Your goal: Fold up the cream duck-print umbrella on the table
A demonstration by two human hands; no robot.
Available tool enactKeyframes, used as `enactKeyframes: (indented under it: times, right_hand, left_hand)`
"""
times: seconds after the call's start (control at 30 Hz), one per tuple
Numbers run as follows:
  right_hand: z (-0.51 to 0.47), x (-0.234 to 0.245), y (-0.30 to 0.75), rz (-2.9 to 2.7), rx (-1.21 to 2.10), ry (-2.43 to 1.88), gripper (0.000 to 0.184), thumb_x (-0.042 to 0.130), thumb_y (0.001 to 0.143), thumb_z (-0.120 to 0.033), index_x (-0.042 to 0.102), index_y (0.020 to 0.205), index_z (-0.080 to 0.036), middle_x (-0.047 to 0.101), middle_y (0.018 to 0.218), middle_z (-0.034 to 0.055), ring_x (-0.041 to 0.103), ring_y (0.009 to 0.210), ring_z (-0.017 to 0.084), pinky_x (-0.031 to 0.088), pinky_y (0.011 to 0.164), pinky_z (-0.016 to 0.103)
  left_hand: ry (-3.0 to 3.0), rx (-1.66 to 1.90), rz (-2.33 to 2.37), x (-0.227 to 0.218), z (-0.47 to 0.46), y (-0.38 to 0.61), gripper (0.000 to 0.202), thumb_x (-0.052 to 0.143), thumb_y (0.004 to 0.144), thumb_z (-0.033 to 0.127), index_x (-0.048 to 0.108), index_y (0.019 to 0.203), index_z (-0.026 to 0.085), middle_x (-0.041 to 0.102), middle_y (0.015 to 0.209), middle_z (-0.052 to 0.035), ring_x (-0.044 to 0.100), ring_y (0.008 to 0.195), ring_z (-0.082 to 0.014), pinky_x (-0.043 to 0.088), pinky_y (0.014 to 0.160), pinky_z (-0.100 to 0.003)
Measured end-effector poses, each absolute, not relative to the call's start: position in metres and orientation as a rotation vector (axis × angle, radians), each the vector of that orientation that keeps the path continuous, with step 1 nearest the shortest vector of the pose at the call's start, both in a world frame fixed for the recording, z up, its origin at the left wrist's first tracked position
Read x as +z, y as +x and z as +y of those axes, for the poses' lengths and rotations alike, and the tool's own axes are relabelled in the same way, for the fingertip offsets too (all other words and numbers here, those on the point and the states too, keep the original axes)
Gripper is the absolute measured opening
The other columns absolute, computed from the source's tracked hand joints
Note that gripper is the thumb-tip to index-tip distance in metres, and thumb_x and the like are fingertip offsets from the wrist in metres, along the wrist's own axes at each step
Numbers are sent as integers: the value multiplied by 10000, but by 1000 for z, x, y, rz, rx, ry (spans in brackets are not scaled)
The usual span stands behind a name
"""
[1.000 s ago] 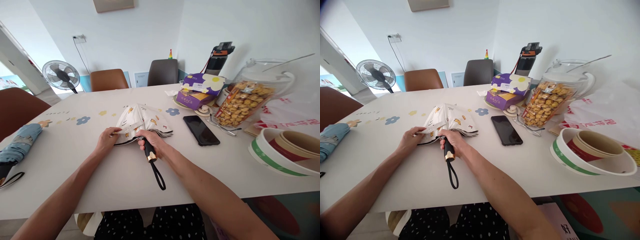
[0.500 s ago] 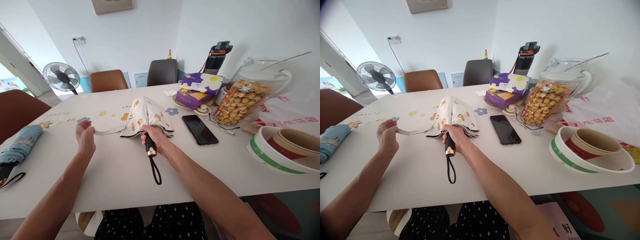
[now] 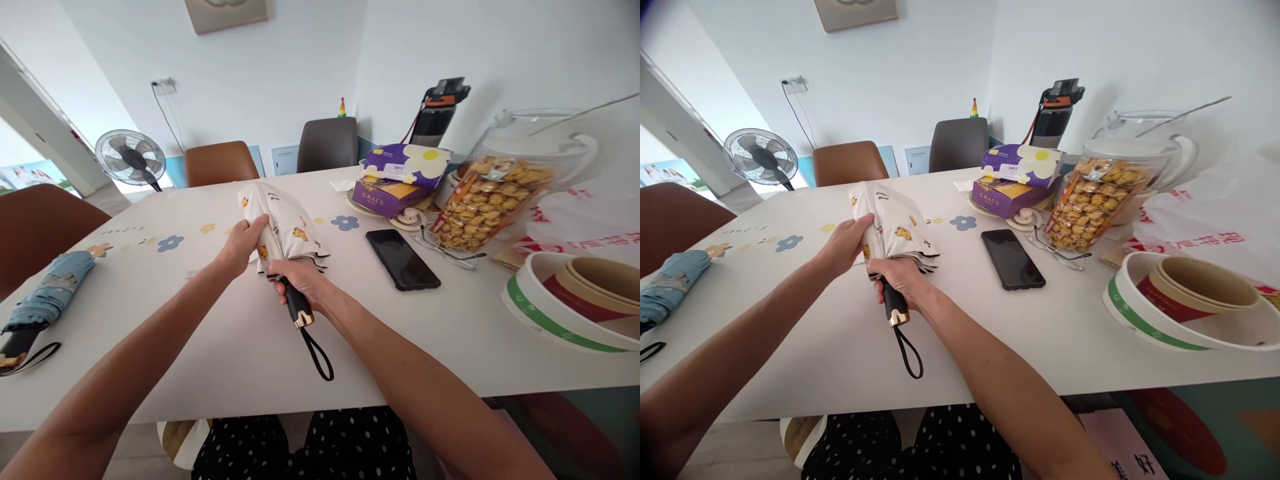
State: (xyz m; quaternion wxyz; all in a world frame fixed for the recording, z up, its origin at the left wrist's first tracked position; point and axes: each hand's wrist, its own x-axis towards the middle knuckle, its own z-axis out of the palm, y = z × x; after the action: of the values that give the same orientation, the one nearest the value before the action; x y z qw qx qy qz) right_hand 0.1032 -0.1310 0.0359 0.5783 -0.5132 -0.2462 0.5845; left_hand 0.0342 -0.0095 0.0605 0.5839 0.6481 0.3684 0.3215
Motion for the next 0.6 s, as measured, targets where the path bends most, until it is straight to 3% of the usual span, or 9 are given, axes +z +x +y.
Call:
enactKeyframes:
  times: [0.27, 0.47, 0.6]
  right_hand:
    - [-133, 32, 106, -662, 1438, -1116, 159, 630, 648, -261, 534, 668, -135, 508, 514, -15, 452, 371, 83, 432, 328, 214]
    - [-131, 31, 102, -688, 1342, -1033, 417, 723, 605, -311, 546, 954, -168, 566, 860, 48, 631, 636, 192, 560, 418, 345]
    - [-136, 36, 96, -696, 1436, -884, 428, 732, 604, -302, 537, 967, -186, 582, 921, 46, 631, 639, 170, 552, 414, 298]
  left_hand:
    - [1049, 684, 686, 63, -6, 51, 372, 637, 653, 306, 595, 985, 143, 672, 867, -77, 631, 817, -235, 517, 784, -359]
    - [1132, 729, 689, 68, -9, 48, 412, 583, 678, 327, 573, 1048, 145, 669, 863, -78, 632, 809, -261, 514, 791, -414]
    - [1177, 693, 687, 72, -8, 41, 420, 584, 685, 356, 581, 1045, 139, 665, 857, -89, 630, 821, -274, 511, 790, -431]
